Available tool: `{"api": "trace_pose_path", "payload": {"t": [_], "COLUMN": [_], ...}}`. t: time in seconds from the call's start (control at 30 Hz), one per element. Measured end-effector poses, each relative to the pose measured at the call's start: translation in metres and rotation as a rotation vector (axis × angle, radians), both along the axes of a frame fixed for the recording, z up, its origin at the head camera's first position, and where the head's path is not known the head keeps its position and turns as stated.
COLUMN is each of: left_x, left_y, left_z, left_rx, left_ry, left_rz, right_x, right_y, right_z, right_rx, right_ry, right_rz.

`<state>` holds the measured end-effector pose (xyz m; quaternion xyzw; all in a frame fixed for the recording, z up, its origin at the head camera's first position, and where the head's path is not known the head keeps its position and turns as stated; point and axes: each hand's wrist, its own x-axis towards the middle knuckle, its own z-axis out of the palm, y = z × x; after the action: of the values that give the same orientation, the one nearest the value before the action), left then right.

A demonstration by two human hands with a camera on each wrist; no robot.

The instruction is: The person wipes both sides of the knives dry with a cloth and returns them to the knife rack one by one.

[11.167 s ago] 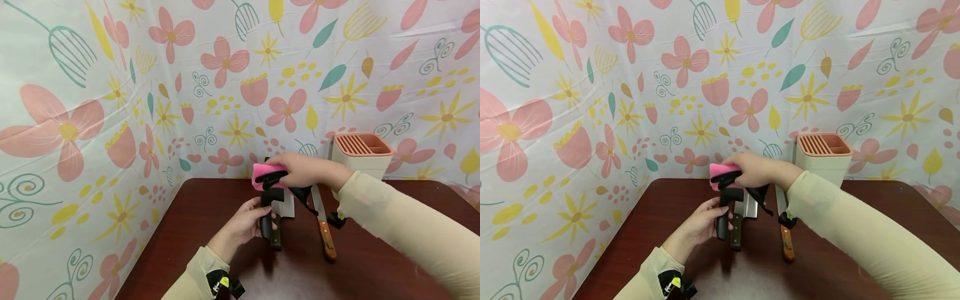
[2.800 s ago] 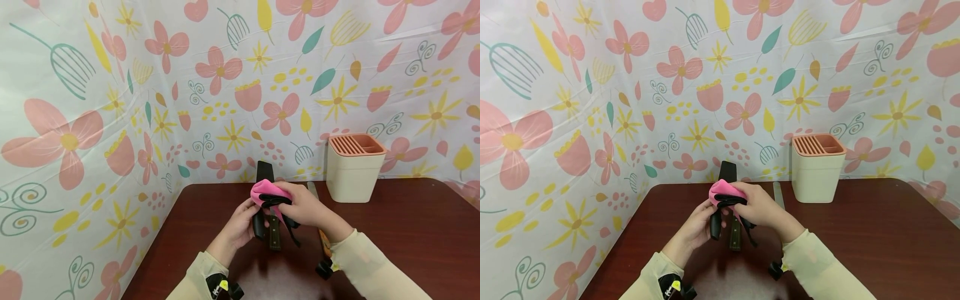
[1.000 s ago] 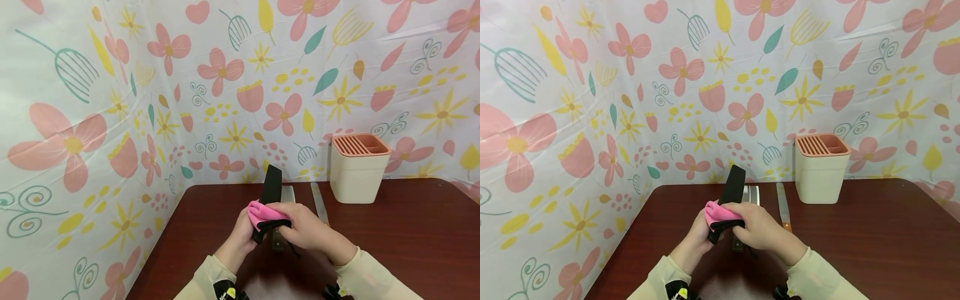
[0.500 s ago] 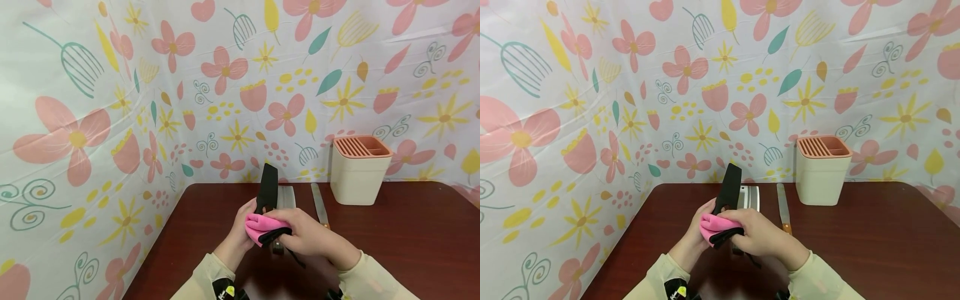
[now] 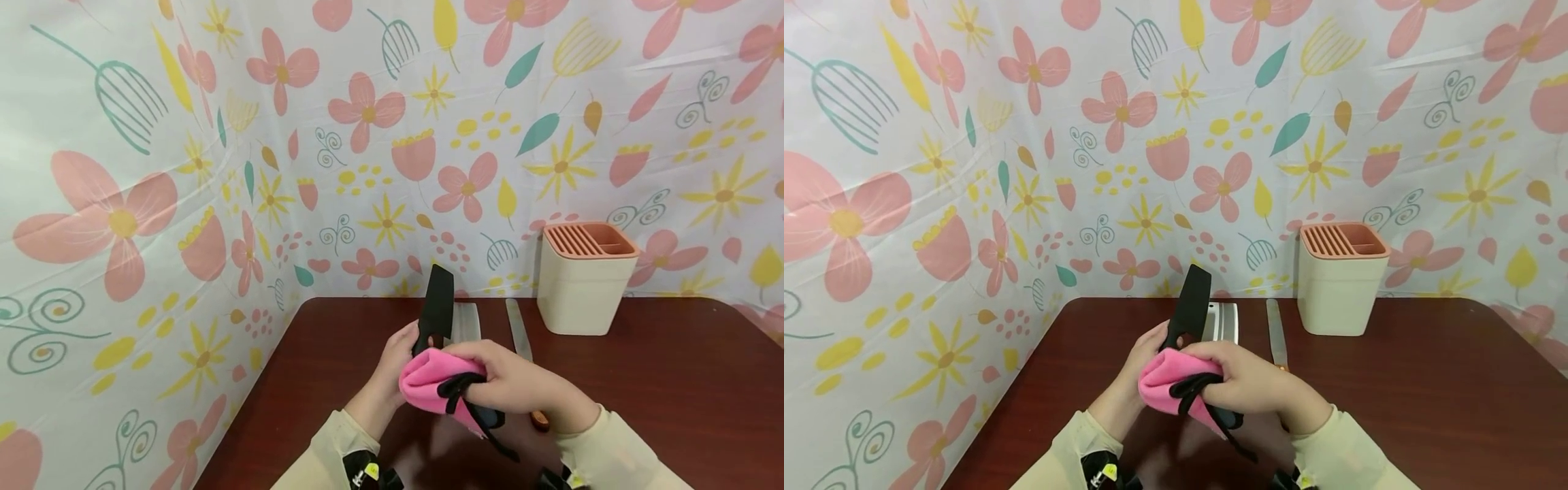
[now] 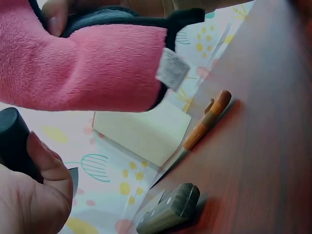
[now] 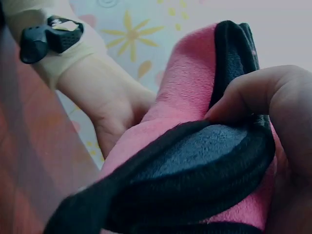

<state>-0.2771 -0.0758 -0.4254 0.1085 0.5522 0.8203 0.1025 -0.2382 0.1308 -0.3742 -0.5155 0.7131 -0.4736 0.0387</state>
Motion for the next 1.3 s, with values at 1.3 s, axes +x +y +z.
{"api": "trace_pose_path", "payload": {"t": [1.3], "left_x": [0.013], "left_y": [0.002], "left_z": [0.01], "left_rx": [-0.004], "left_ry": [-0.079], "left_rz": [-0.086], "right_x": [-0.007], "right_y": [-0.013], "right_z": [-0.015], "right_rx": [0.128], "right_ry": [0.534], "right_rz": [-0.662]}}
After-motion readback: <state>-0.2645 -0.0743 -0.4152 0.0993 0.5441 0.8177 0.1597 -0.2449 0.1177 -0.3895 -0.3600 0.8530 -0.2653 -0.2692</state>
